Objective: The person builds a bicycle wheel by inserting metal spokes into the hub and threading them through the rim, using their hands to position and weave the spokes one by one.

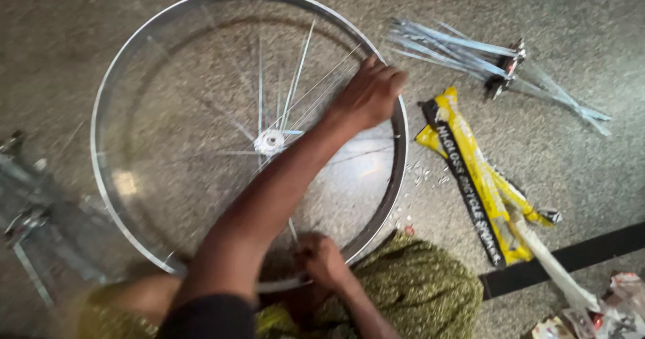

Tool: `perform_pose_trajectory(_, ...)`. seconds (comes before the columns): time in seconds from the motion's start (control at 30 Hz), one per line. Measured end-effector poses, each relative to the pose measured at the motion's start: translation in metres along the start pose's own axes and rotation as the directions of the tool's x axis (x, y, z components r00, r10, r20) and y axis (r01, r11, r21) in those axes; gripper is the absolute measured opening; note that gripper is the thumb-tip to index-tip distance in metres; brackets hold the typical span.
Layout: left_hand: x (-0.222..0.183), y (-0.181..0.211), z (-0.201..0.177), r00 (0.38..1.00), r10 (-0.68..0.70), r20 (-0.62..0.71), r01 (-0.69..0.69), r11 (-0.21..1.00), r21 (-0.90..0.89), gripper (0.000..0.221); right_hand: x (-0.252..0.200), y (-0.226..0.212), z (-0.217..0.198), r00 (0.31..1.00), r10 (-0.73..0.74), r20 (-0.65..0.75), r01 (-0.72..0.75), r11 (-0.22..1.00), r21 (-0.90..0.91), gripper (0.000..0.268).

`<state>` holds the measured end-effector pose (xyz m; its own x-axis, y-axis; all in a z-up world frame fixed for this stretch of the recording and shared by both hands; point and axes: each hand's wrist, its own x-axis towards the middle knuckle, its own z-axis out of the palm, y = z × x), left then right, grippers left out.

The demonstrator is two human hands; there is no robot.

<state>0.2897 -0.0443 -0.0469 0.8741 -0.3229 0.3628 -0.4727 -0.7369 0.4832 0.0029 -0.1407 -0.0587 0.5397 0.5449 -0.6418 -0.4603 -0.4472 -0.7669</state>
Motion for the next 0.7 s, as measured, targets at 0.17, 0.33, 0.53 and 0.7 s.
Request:
perform_pose_trajectory(0.17, 0.068, -0.037, 0.066, 0.864, -0.128, 0.487, 0.071, 0.989, 0.133, 0.036, 0.002, -0.010, -0.010, 0.940, -0.337, -0.051, 0.329, 0.936, -0.127, 0.022)
perform_pose_trajectory(0.33, 0.069, -0.032, 0.071, 0.887, -0.126, 0.445, 0.053, 0.983, 0.174, 0.033, 0.002, -0.017, -0.011, 0.998, 0.035, 0.059, -0.043, 0.990, 0.132, 0.024)
perform_pose_trajectory(0.53, 0.077, -0.020, 0.053, 0.721, -0.265, 0.640, 0.159, 0.963, 0.219, 0.015, 0.005, -0.018, -0.012, 0.997, -0.044, 0.064, 0.050, 0.994, -0.095, 0.021)
perform_pose_trajectory(0.7, 0.071, -0.051, 0.068, 0.875, -0.238, 0.422, 0.236, 0.970, 0.058, 0.020, 0.003, -0.016, -0.012, 0.998, -0.062, 0.027, 0.063, 0.995, -0.071, 0.017)
